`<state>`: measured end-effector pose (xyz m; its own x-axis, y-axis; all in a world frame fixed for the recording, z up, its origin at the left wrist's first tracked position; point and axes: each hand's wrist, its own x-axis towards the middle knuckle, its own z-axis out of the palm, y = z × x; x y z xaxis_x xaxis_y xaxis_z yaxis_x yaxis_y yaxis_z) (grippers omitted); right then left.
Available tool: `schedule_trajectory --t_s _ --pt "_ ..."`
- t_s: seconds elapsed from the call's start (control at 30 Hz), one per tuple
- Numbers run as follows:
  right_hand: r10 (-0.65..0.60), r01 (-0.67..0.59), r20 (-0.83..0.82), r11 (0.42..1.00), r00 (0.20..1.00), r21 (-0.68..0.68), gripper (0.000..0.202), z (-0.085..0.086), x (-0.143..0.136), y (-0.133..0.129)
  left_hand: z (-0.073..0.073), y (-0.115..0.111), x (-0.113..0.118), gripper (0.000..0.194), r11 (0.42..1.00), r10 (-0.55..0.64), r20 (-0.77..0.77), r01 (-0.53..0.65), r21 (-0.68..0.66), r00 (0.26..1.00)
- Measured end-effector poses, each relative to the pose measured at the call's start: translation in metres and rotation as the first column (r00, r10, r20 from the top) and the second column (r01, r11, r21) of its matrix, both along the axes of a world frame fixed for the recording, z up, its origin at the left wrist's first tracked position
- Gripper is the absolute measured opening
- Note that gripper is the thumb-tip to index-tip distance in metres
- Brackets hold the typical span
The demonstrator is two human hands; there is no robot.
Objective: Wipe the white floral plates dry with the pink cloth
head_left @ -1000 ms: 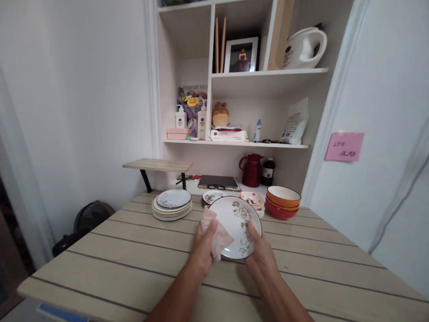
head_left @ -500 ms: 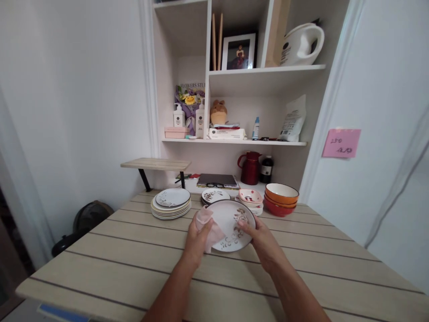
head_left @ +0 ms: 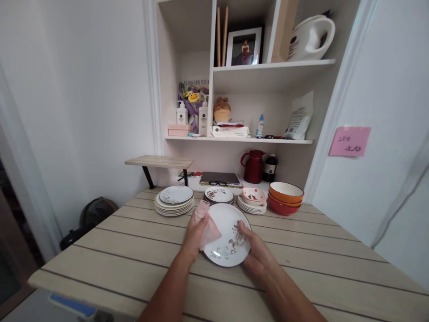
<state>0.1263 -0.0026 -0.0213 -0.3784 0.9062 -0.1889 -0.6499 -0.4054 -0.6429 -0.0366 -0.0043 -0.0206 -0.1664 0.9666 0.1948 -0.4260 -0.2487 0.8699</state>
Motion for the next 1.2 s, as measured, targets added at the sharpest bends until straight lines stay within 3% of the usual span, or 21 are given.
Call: schedule_trajectory --t_s 0.07,0.23,0.37,0.47,0.53,0.6,0.67,0.77,0.87,0.97,1.1,1.2 --pt "-0.023 0.018 -0.066 0.997 0.998 -0.069 0.03 -0.007 -0.007 0.003 -0.006 0.006 -0.001 0.058 0.995 0.096 -0.063 -0.097 -0.006 0.993" --pt "-0.227 0.216 -0.087 0.969 0.97 -0.124 0.028 -0.018 -0.005 0.016 -0.022 0.018 0.0 0.047 0.962 0.27 -0.226 -0.273 0.019 0.936" --pt "-0.34 0.325 -0.044 0.923 0.939 -0.205 0.021 -0.022 0.0 0.02 -0.021 0.02 -0.01 0.044 0.896 0.444 -0.287 -0.423 0.134 0.849" --pt "-0.352 0.336 -0.026 0.912 0.936 -0.233 0.02 -0.022 -0.003 0.018 -0.014 0.017 -0.014 0.046 0.781 0.624 -0.45 -0.492 0.385 0.639" --pt "-0.283 0.264 -0.043 0.934 0.958 -0.242 0.023 -0.022 -0.007 0.015 -0.01 0.012 -0.008 0.05 0.728 0.685 -0.571 -0.397 0.559 0.453" --pt "-0.188 0.168 -0.067 0.958 0.98 -0.232 0.027 -0.022 -0.011 0.014 -0.009 0.007 0.002 0.057 0.741 0.671 -0.677 -0.241 0.627 0.301" --pt "-0.121 0.101 -0.089 0.974 0.989 -0.202 0.028 -0.023 -0.013 0.014 -0.009 0.002 0.013 0.062 0.789 0.615 -0.778 -0.111 0.605 0.133" --pt "-0.086 0.069 -0.09 0.981 0.992 -0.181 0.027 -0.023 -0.013 0.017 -0.011 -0.005 0.021 0.07 0.876 0.481 -0.876 0.021 0.481 -0.004" --pt "-0.08 0.059 -0.118 0.983 0.99 -0.175 0.031 -0.019 -0.012 0.02 -0.01 -0.012 0.02 0.083 0.929 0.346 -0.938 0.136 0.344 0.008" --pt "-0.082 0.053 -0.16 0.982 0.984 -0.181 0.035 -0.015 -0.009 0.021 -0.007 -0.02 0.016 0.087 0.919 0.279 -0.955 0.261 0.295 0.096" --pt "-0.075 0.044 -0.162 0.981 0.984 -0.19 0.042 -0.015 -0.006 0.023 -0.007 -0.022 0.014 0.044 0.87 0.346 -0.921 0.307 0.386 0.177" --pt "-0.087 0.062 -0.122 0.979 0.989 -0.193 0.044 -0.014 -0.005 0.021 -0.007 -0.017 0.013 0.034 0.848 0.441 -0.891 0.274 0.454 0.112"
